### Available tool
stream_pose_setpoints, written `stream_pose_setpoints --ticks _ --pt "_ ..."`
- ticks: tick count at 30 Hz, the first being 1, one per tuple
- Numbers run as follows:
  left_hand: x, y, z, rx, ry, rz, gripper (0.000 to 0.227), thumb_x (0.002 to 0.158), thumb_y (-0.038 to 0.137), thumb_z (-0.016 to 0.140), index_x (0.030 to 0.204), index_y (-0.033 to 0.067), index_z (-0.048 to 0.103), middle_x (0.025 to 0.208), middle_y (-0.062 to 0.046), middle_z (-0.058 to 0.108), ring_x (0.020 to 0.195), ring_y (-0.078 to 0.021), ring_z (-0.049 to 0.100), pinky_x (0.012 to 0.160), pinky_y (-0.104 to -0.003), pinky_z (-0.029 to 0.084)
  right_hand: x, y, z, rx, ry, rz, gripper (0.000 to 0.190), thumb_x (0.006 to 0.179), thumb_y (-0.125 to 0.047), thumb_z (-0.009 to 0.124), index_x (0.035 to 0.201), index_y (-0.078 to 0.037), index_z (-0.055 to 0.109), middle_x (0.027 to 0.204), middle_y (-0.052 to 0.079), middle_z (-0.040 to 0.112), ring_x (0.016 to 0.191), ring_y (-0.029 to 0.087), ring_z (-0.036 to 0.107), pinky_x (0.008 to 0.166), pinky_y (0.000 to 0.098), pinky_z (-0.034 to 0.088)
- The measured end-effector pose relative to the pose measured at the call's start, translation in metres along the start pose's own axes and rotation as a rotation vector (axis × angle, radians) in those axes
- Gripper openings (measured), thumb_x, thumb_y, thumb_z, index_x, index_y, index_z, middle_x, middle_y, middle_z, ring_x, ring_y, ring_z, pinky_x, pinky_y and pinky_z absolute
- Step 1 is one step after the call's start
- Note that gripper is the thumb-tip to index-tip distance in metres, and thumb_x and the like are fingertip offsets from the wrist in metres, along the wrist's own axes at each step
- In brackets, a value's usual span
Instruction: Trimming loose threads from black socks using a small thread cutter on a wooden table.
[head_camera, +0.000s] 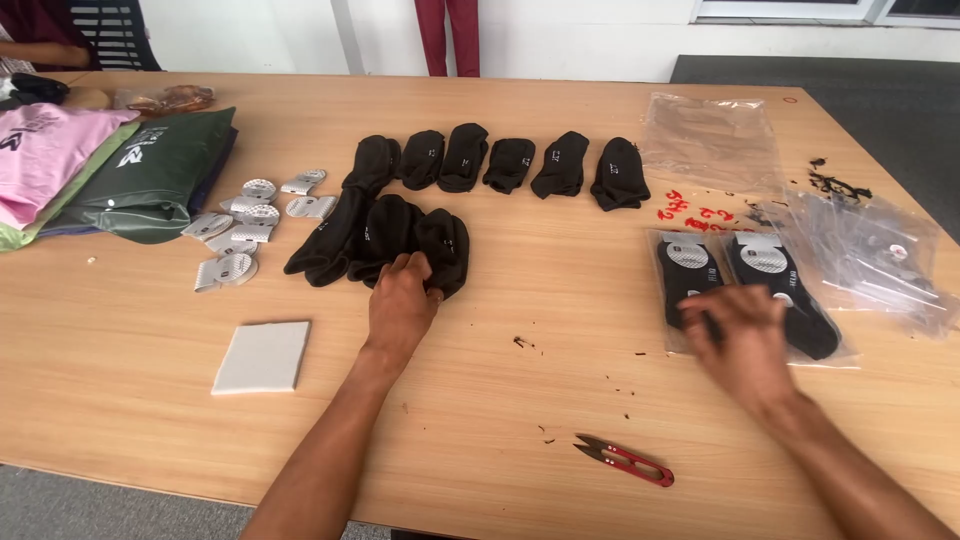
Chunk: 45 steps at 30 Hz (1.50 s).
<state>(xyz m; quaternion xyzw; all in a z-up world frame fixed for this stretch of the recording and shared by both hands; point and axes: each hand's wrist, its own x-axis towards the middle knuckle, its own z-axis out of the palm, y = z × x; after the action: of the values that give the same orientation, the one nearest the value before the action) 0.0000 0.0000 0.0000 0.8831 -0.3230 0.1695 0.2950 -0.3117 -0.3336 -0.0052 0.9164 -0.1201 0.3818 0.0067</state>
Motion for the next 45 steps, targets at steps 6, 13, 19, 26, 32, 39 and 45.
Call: stream_pose_setpoints --ticks 6,13,19,26,32,39,45 --pt "0.013 -0.003 -0.011 -0.266 -0.188 -0.342 0.026 0.081 0.03 0.085 0.086 0.0114 0.067 0.095 -0.006 0.074 0.098 -0.0291 0.07 0.08 -0.04 0.059 0.028 -0.112 -0.02 0.476 -0.53 0.086 0.014 0.076 -0.019 0.08 0.089 -0.019 0.076 0.082 0.009 0.077 0.087 0.033 0.072 0.077 0.0456 0.053" --pt "0.037 0.037 -0.064 -0.46 0.083 -0.219 0.021 0.089 0.018 0.059 0.075 0.0133 0.045 0.065 0.003 0.049 0.064 -0.0149 0.049 0.066 -0.035 0.045 -0.006 -0.129 -0.045 0.355 -1.249 -0.035 0.055 0.077 -0.055 0.092 0.108 -0.026 0.055 0.108 -0.006 0.06 0.099 0.011 0.057 0.083 0.0237 0.047" --pt "0.043 0.096 -0.094 -0.809 0.164 -0.119 0.03 0.097 0.018 0.057 0.076 0.0159 0.037 0.069 0.006 0.036 0.066 -0.0088 0.035 0.061 -0.03 0.035 -0.035 -0.114 -0.031 0.401 -1.052 0.057 0.024 0.09 -0.045 0.081 0.092 -0.03 0.063 0.092 -0.011 0.065 0.087 0.007 0.063 0.078 0.023 0.051" --pt "0.02 0.158 -0.137 -1.916 -0.099 -0.425 0.035 0.096 0.012 0.049 0.113 -0.0152 0.062 0.12 -0.033 0.069 0.116 -0.036 0.068 0.097 -0.035 0.056 -0.034 -0.117 -0.04 0.508 -0.97 0.179 0.021 0.093 -0.034 0.078 0.086 -0.025 0.061 0.081 -0.008 0.07 0.074 0.009 0.062 0.07 0.0264 0.05" --pt "0.001 0.147 -0.12 -2.068 -0.203 -0.516 0.039 0.094 0.014 0.052 0.119 -0.0144 0.06 0.126 -0.031 0.066 0.118 -0.033 0.065 0.102 -0.034 0.054 0.0 -0.106 -0.045 1.289 -0.51 0.735 0.012 0.104 -0.022 0.055 0.099 -0.011 0.056 0.064 0.012 0.059 0.05 0.021 0.057 0.038 0.0306 0.035" --pt "-0.018 0.137 -0.085 -2.017 -0.21 -0.78 0.028 0.092 0.014 0.061 0.117 0.0018 0.067 0.118 -0.021 0.073 0.109 -0.0363 0.071 0.094 -0.055 0.059 0.057 -0.139 -0.055 1.366 -0.158 0.669 0.056 0.077 -0.001 0.081 0.13 0.004 0.062 0.113 0.02 0.063 0.055 0.01 0.047 0.033 0.0199 0.036" --pt "-0.001 0.101 -0.048 -1.58 -0.021 -0.558 0.035 0.102 0.036 0.053 0.124 0.0087 0.048 0.13 -0.017 0.055 0.131 -0.0297 0.052 0.115 -0.062 0.039 0.062 -0.136 -0.013 1.45 -0.108 0.78 0.018 0.086 -0.001 0.08 0.1 0.007 0.072 0.065 0.014 0.058 0.043 0.016 0.053 0.029 0.0195 0.029"
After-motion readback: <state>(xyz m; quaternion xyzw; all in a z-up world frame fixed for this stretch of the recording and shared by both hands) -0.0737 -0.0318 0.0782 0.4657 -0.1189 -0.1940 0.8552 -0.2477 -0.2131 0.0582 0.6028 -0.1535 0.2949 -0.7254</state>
